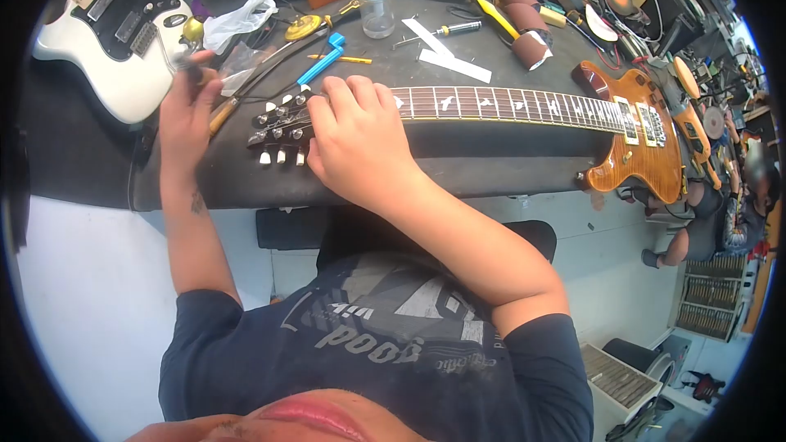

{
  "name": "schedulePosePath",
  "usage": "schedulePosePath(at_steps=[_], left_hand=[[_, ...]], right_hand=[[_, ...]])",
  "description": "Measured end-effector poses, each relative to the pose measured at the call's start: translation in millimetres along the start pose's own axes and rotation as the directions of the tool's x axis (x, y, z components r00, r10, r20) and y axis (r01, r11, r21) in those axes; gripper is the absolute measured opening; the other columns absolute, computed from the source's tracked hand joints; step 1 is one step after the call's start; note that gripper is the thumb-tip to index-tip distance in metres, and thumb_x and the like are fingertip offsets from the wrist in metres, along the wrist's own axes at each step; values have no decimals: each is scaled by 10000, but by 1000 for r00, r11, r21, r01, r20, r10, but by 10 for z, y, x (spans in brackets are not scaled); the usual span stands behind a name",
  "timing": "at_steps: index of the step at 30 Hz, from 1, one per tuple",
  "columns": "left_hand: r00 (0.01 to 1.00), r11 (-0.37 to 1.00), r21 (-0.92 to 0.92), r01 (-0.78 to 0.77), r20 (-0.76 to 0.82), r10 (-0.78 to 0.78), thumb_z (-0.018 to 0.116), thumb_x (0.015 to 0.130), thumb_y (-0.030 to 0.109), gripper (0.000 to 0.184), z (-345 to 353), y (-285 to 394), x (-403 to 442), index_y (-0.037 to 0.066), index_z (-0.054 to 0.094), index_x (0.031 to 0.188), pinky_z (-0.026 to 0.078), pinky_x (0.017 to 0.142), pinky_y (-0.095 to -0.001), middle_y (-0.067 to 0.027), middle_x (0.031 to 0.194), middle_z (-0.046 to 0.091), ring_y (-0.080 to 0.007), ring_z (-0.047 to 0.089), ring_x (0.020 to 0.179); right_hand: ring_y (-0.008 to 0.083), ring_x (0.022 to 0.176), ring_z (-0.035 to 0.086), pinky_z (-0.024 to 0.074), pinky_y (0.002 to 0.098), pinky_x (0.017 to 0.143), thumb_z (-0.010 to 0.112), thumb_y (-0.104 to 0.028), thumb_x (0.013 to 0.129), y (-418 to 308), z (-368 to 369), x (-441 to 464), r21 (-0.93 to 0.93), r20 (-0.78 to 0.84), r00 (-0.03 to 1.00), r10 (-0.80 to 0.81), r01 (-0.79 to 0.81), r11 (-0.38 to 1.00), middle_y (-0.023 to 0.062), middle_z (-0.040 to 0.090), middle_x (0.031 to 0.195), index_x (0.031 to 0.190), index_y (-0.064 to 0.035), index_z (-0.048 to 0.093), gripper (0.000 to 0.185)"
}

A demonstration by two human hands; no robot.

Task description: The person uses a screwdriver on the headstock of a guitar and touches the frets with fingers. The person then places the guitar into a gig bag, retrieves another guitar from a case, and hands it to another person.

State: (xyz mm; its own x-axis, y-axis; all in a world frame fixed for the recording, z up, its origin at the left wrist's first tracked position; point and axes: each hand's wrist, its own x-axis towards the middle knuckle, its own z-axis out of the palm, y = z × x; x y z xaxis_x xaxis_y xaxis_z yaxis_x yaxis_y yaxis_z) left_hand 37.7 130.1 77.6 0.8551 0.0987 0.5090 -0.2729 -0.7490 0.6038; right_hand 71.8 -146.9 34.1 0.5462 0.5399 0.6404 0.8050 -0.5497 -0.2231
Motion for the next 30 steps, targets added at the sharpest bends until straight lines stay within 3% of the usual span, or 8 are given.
schedulePosePath(at_steps=[4, 11, 21, 23, 24, 26, 29, 30], left_hand=[[915, 856, 449, -257, 398, 66, 697, 919, 5, 299, 112, -31, 349, 27, 689, 1217, 569, 877, -456, -229, 1111, 752, -378, 734, 1039], [829, 678, 681, -275, 526, -192, 715, 903, 46, 188, 445, -67, 577, 27, 713, 1091, 573, 842, -494, -187, 1042, 756, -388, 737, 1008], [929, 756, 628, -186, 362, -72, 820, 843, 91, 299, 493, -60, 556, 44, 715, 1119, 562, 877, -486, -146, 1095, 731, -375, 711, 1054], [940, 793, 591, -149, 334, -72, 835, 847, 116, 316, 469, -22, 563, 40, 710, 1128, 559, 875, -480, -143, 1086, 729, -369, 710, 1048], [950, 809, 567, -154, 309, -36, 834, 866, 127, 305, 464, -45, 562, 28, 714, 1128, 552, 844, -457, -141, 1069, 737, -357, 712, 979], [967, 884, 448, -133, 254, 17, 826, 879, 122, 289, 493, -131, 549, 18, 720, 1127, 546, 806, -435, -140, 1045, 743, -333, 706, 907], [973, 943, 317, -101, 228, 28, 806, 909, 110, 247, 508, -160, 530, -7, 730, 1113, 533, 738, -385, -135, 974, 745, -254, 669, 774], [972, 956, 279, -93, 233, 27, 804, 912, 109, 240, 497, -192, 519, -10, 731, 1106, 532, 734, -380, -133, 960, 742, -241, 663, 766]], right_hand=[[335, 1201, 580, 469, 489, 1016, 813, -162, 742, -19, -46, -26, 9, 2, 1000, 21, -21, 1000, 122, 612, 1230, 1154, -55, 677, 447], [343, 1213, 575, 451, 493, 1032, 825, -166, 754, 29, -179, -64, 61, 48, 999, 11, -13, 998, 139, 614, 1251, 1169, -53, 681, 454], [353, 1173, 643, 493, 475, 1045, 811, -154, 843, 497, -636, -11, 148, 148, 989, -12, -11, 989, 135, 679, 1196, 1145, -45, 689, 343], [320, 1119, 676, 545, 442, 967, 783, -133, 888, 947, -759, 53, 110, 119, 986, 119, -133, 985, 132, 718, 1049, 1071, -32, 714, 220], [279, 1040, 704, 555, 407, 918, 773, -128, 913, 1078, -974, 168, 150, 243, 912, 331, -372, 916, 124, 734, 1018, 1041, -9, 726, 181], [279, 952, 724, 564, 403, 875, 753, -124, 926, 1474, -1104, 296, -80, 262, 804, 534, -533, 842, 140, 758, 971, 1002, -4, 755, 142], [340, 949, 744, 571, 448, 895, 768, -169, 910, 1955, -1023, 267, -327, 339, 832, 440, -334, 884, 185, 768, 970, 990, -10, 781, 178], [347, 968, 751, 573, 450, 905, 779, -188, 908, 1987, -947, 306, -402, 427, 738, 522, -362, 841, 188, 778, 980, 993, -18, 791, 190]])
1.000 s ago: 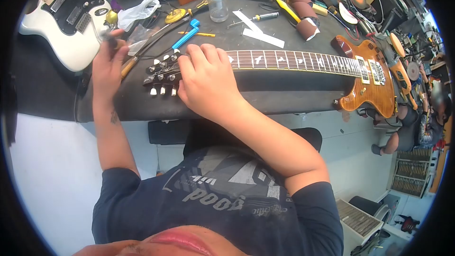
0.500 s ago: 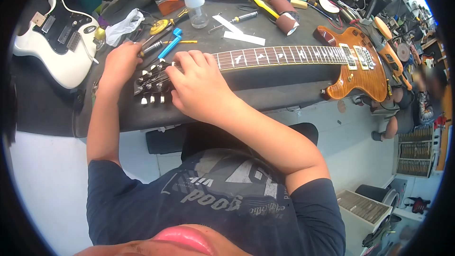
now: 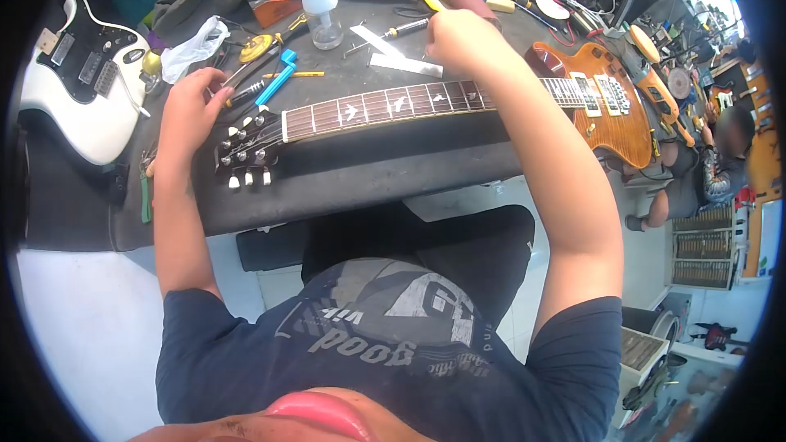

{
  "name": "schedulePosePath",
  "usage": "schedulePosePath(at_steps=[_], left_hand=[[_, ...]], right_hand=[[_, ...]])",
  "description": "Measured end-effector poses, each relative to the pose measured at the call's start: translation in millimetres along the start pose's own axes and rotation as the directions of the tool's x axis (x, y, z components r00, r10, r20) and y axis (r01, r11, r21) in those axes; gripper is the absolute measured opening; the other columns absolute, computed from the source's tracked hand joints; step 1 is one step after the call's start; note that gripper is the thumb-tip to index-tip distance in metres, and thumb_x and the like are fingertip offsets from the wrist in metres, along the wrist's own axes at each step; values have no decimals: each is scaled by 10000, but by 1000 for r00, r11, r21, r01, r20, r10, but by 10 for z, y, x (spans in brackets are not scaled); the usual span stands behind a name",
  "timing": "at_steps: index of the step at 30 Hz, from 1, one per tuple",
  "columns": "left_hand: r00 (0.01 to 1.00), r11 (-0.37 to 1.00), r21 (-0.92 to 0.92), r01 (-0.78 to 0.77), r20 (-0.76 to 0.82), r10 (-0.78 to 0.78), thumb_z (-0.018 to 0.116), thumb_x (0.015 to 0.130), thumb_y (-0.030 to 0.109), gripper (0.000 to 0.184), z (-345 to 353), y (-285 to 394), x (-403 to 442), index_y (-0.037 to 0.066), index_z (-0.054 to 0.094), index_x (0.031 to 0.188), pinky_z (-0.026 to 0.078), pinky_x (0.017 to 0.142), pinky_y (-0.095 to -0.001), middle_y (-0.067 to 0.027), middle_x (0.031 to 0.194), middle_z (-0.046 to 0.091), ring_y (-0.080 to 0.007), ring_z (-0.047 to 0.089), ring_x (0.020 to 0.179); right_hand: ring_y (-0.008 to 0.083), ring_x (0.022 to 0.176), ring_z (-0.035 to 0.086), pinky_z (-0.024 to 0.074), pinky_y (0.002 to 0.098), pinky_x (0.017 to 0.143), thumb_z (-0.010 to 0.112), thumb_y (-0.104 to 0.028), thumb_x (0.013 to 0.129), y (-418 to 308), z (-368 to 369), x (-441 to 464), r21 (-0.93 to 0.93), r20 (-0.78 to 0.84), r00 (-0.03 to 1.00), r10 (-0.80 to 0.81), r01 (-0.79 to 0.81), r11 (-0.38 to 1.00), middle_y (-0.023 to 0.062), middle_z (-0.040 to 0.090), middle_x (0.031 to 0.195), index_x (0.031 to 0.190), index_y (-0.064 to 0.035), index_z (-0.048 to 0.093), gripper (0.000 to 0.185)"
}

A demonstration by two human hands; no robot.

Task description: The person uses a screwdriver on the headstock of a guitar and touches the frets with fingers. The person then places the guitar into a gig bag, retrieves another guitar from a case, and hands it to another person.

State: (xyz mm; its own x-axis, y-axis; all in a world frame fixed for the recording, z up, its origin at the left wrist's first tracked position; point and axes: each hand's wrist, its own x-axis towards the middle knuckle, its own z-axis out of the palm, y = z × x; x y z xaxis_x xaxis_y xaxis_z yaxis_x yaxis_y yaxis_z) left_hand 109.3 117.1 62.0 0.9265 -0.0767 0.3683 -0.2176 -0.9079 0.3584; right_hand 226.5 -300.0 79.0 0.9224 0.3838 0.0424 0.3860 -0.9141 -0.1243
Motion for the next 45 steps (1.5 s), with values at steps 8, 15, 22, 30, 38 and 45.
schedulePosePath(at_steps=[8, 15, 22, 30, 38, 45], left_hand=[[999, 996, -94, 7, -33, -10, 783, 927, 102, 214, -162, -110, -54, -28, 733, 1089, 531, 752, -364, -137, 944, 748, -242, 662, 783], [999, 994, -110, -20, -41, 15, 767, 939, 107, 206, -187, -105, -80, -32, 733, 1087, 530, 773, -364, -139, 964, 755, -251, 672, 811], [999, 992, -124, -22, -42, 17, 769, 932, 88, 196, -178, -91, -81, -37, 730, 1077, 527, 738, -350, -131, 952, 746, -228, 661, 771], [998, 992, -108, -60, -43, 56, 790, 923, 101, 177, -169, -83, -73, -19, 738, 1043, 541, 705, -352, -127, 884, 729, -216, 664, 741], [998, 992, -107, -64, -9, 63, 786, 920, 82, 178, -149, -95, -68, -23, 736, 1055, 534, 701, -348, -122, 907, 735, -212, 657, 736], [997, 988, -137, -78, -2, 78, 775, 928, 65, 165, -117, -50, -68, -32, 727, 1054, 529, 696, -345, -118, 917, 735, -209, 647, 725]], right_hand=[[324, 942, 774, 590, 453, 856, 808, -231, 892, -38, 280, 293, -207, 132, 980, 148, -119, 971, 167, 801, 949, 989, -62, 808, 196], [297, 860, 750, 572, 429, 792, 757, -161, 841, -78, 180, 203, 49, 66, 986, 156, -159, 986, 148, 770, 881, 911, -46, 730, 137], [281, 828, 727, 562, 414, 795, 794, -206, 788, -152, -36, 68, 266, -149, 979, 142, -99, 959, 150, 722, 781, 874, -17, 704, 226], [107, 757, 612, 512, 301, 716, 760, -76, 864, -212, 130, -78, 438, -192, 977, 96, -2, 899, 23, 649, 784, 933, -3, 652, 148], [116, 845, 691, 552, 301, 782, 744, -88, 906, -386, 218, -474, 694, -337, 924, 182, 113, 711, 17, 725, 869, 1005, -22, 685, 133], [131, 949, 688, 576, 302, 890, 780, 117, 881, -733, 282, -916, 701, -677, 727, 110, 593, 396, 82, 723, 1028, 1022, -4, 643, 231]])
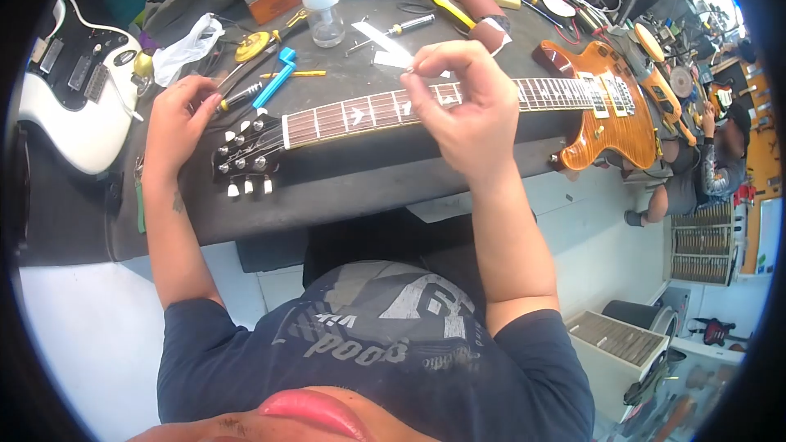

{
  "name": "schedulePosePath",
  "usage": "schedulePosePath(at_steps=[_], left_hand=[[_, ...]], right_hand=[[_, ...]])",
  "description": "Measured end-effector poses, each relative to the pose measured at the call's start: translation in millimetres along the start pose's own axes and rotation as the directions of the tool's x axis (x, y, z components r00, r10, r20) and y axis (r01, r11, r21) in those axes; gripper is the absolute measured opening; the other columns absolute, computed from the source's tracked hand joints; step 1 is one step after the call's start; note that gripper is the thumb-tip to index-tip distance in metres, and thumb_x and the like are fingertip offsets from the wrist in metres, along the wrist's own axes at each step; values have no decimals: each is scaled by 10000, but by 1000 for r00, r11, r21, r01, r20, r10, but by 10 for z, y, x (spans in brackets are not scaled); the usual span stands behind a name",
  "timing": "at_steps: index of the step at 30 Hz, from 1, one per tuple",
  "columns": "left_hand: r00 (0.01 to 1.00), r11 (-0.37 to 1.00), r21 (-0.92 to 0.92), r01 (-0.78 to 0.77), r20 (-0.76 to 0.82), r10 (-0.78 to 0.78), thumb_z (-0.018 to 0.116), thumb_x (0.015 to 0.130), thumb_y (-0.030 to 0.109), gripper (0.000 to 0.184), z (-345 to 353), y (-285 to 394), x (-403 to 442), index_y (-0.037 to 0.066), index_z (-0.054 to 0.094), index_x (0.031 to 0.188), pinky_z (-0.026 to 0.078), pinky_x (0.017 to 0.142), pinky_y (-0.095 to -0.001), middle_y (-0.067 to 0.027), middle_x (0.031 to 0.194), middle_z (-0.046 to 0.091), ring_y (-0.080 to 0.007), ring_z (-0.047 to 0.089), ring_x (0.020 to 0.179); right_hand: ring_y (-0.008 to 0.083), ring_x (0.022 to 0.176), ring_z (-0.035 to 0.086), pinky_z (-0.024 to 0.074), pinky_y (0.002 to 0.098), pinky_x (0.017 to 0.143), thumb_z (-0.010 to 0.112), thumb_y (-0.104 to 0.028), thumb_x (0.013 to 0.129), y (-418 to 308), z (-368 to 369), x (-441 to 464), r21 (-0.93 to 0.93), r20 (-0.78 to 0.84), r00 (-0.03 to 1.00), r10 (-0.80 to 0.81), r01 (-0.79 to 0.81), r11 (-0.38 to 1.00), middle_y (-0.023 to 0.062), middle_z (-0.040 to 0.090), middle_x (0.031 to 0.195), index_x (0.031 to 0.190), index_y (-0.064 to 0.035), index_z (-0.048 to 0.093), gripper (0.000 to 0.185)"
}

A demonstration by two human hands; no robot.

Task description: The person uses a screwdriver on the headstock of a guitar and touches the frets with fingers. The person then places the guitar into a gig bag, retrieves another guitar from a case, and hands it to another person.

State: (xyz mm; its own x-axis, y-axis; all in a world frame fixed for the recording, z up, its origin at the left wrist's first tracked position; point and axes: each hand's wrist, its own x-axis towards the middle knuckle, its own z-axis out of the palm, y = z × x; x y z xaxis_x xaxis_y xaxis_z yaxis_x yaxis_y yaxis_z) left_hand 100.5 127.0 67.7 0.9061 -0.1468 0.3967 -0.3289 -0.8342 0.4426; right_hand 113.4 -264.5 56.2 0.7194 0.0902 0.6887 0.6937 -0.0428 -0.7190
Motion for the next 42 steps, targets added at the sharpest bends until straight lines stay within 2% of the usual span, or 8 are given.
schedulePosePath(at_steps=[10, 14, 16, 20, 24, 29, 39, 42], left_hand=[[999, 998, -30, 51, -13, -51, 771, 936, 89, 173, -10, -45, 12, -23, 726, 1059, 532, 703, -350, -125, 898, 725, -210, 650, 727], [977, 1000, -21, 17, -212, -21, 749, 979, 122, 191, -211, -222, -98, -23, 740, 1103, 548, 739, -312, -107, 895, 757, -170, 684, 777], [930, 968, -139, 208, -280, -240, 743, 995, 138, 203, -473, -115, -293, -19, 744, 1122, 547, 772, -293, -63, 922, 767, -128, 683, 823], [863, 907, -147, 394, -282, -420, 709, 1003, 116, 190, -754, -160, -778, -15, 743, 1137, 543, 805, -291, -38, 924, 758, -97, 670, 851], [832, 841, 20, 541, -160, -532, 698, 1014, 111, 187, -733, -68, -1069, -20, 727, 1144, 541, 839, -307, -66, 964, 767, -120, 696, 931], [765, 713, 276, 644, -215, -608, 685, 972, 115, 210, -673, -88, -1202, 10, 742, 1145, 566, 863, -412, -208, 1029, 778, -331, 750, 931], [765, 690, 336, 641, -200, -612, 696, 931, 88, 224, -628, -38, -866, 16, 754, 1134, 569, 882, -414, -193, 1030, 782, -332, 755, 956], [812, 754, 324, 572, -99, -575, 702, 933, 92, 212, -575, -38, -836, 11, 754, 1122, 570, 866, -412, -191, 1017, 778, -318, 751, 931]], right_hand=[[182, 968, 706, 593, 331, 890, 765, 165, 871, -73, 19, -76, 34, -3, 988, -155, 155, 987, 121, 713, 1047, 1061, -8, 614, 297], [195, 1006, 702, 581, 342, 928, 755, 181, 874, -101, 65, -152, 31, -4, 993, -120, 120, 992, 118, 702, 1079, 1114, 8, 633, 320], [200, 1017, 687, 560, 337, 941, 742, 189, 880, -58, 52, -254, 25, -9, 993, -119, 120, 993, 117, 701, 1074, 1116, 18, 655, 304], [204, 948, 677, 548, 324, 855, 721, 193, 870, -18, 54, -568, -17, 104, 992, -67, 69, 997, 118, 709, 1020, 1053, 12, 680, 261], [198, 883, 682, 554, 303, 800, 731, 169, 838, 28, 137, -730, -76, 170, 985, 4, 9, 997, 113, 713, 967, 990, 7, 698, 225], [182, 846, 684, 553, 291, 753, 728, 147, 853, 133, 112, -799, -65, 210, 977, 44, -31, 997, 109, 714, 967, 998, 12, 709, 198], [171, 835, 693, 555, 294, 765, 736, 87, 876, 84, 84, -836, -54, 213, 972, 101, -92, 994, 99, 719, 966, 1019, 14, 706, 164], [171, 826, 692, 551, 295, 762, 741, 78, 877, 36, 78, -818, -50, 218, 968, 126, -118, 992, 90, 717, 943, 1009, 8, 708, 153]])
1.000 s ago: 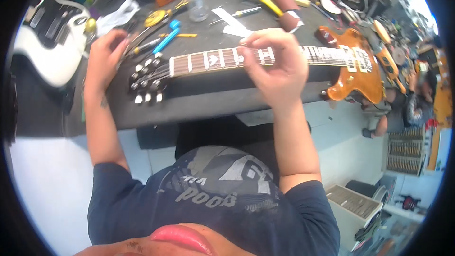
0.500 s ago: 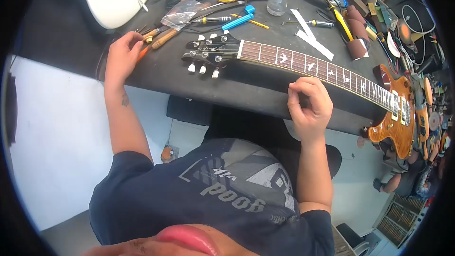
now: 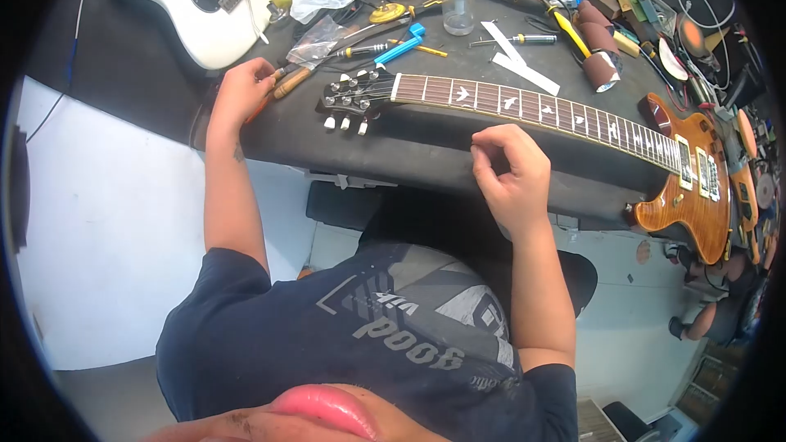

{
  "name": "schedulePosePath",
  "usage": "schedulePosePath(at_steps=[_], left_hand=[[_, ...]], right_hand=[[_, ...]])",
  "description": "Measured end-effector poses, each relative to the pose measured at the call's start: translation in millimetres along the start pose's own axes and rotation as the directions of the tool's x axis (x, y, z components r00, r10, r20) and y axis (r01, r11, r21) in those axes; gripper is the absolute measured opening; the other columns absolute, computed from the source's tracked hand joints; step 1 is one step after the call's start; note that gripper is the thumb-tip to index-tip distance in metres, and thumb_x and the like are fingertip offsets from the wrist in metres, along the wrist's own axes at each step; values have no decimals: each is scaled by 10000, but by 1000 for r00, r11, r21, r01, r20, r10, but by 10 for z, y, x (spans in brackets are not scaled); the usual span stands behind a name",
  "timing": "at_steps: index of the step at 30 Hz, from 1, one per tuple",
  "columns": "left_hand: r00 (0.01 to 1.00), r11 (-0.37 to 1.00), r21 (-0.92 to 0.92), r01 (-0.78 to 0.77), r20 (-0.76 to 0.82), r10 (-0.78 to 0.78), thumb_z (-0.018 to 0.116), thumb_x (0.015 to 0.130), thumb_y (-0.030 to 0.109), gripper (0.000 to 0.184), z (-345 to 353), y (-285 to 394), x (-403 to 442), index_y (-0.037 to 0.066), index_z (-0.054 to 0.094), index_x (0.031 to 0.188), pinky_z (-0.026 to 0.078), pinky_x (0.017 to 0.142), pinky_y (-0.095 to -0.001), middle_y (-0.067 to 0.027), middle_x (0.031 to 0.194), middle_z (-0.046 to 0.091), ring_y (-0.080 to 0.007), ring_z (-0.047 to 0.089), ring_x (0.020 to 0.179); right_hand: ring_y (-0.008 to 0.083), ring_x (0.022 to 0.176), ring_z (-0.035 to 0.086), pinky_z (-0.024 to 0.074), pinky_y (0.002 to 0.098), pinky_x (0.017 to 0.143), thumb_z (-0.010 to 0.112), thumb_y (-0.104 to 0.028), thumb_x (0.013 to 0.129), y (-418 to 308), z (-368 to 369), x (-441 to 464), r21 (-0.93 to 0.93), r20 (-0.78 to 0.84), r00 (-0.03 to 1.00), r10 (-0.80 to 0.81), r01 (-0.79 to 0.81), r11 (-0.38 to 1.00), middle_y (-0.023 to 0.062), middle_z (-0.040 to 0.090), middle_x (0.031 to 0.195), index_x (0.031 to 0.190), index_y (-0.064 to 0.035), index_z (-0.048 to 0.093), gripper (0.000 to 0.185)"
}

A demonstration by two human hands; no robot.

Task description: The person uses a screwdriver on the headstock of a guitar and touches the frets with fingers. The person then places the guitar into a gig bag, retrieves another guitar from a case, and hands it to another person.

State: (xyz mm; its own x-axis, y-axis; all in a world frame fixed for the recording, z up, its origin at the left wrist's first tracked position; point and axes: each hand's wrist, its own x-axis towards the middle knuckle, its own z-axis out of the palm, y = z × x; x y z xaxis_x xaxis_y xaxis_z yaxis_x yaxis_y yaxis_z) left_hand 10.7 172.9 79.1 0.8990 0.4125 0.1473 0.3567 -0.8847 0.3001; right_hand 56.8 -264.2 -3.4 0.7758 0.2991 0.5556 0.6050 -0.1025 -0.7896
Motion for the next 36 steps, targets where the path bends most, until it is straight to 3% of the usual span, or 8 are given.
schedulePosePath(at_steps=[8, 16, 21, 23, 25, 27, 29, 36], left_hand=[[908, 907, -125, -402, -183, 377, 737, 931, 85, 190, 88, 566, 78, -5, 738, 1098, 565, 833, -400, -201, 964, 759, -319, 737, 885], [909, 918, 104, -383, 217, 355, 746, 898, 126, 209, 467, 852, 654, 46, 775, 1089, 578, 925, -483, -192, 1082, 778, -381, 737, 1060], [834, 836, 248, -489, -150, 532, 673, 956, 145, 208, 675, 742, 791, 29, 713, 1124, 553, 913, -541, -220, 1084, 731, -438, 697, 1047], [779, 804, 79, -589, -209, 592, 700, 940, 53, 192, 499, 1008, 496, -1, 692, 1124, 557, 845, -473, -201, 1044, 727, -409, 702, 959], [851, 766, -371, -525, -226, 474, 668, 985, 10, 137, 379, 1434, -1, -17, 703, 1116, 522, 769, -328, -93, 928, 713, -174, 657, 805], [884, 541, -779, -317, -36, 466, 659, 1022, 25, 130, 416, 1720, -493, -3, 702, 1141, 486, 757, -249, -9, 935, 681, -86, 617, 827], [832, 517, -832, -202, 134, 539, 671, 1024, 20, 138, 540, 1972, -840, -7, 694, 1158, 534, 800, -242, -41, 992, 714, -89, 664, 908], [752, 314, -948, 41, 236, 616, 697, 1050, 55, 177, 1049, 2337, -1279, -48, 709, 1193, 595, 827, -290, -87, 1033, 756, -134, 721, 904]], right_hand=[[152, 793, 684, 543, 296, 742, 742, 79, 857, 18, -35, 17, 11, 8, 1000, 18, -18, 1000, 70, 707, 897, 977, -9, 705, 153], [147, 774, 680, 544, 288, 710, 748, 47, 881, 36, -70, 8, 26, 9, 1000, 8, -8, 1000, 68, 702, 899, 1012, -13, 711, 148], [222, 820, 722, 587, 339, 728, 750, -7, 894, 31, -93, -2, 13, 43, 998, 38, -38, 999, 112, 716, 958, 1035, -17, 713, 147], [161, 811, 702, 574, 317, 726, 757, 13, 896, 78, -95, -10, -12, 4, 998, -56, 56, 998, 79, 699, 921, 1005, -9, 711, 121], [164, 811, 698, 574, 307, 729, 758, 29, 889, 80, -95, -26, 65, -18, 999, -41, 42, 997, 80, 684, 907, 1014, -4, 701, 141], [155, 797, 683, 567, 309, 714, 761, 34, 885, 53, -109, -52, 123, -56, 998, -11, 18, 992, 71, 671, 897, 996, -1, 678, 142], [156, 784, 669, 560, 313, 707, 772, 29, 880, 20, -123, -78, 196, -80, 996, 41, -24, 980, 70, 669, 892, 983, -4, 658, 157], [218, 800, 691, 574, 355, 705, 793, 19, 860, -179, -425, -428, 2, -202, 970, -138, 141, 990, 73, 663, 872, 989, -42, 633, 215]])
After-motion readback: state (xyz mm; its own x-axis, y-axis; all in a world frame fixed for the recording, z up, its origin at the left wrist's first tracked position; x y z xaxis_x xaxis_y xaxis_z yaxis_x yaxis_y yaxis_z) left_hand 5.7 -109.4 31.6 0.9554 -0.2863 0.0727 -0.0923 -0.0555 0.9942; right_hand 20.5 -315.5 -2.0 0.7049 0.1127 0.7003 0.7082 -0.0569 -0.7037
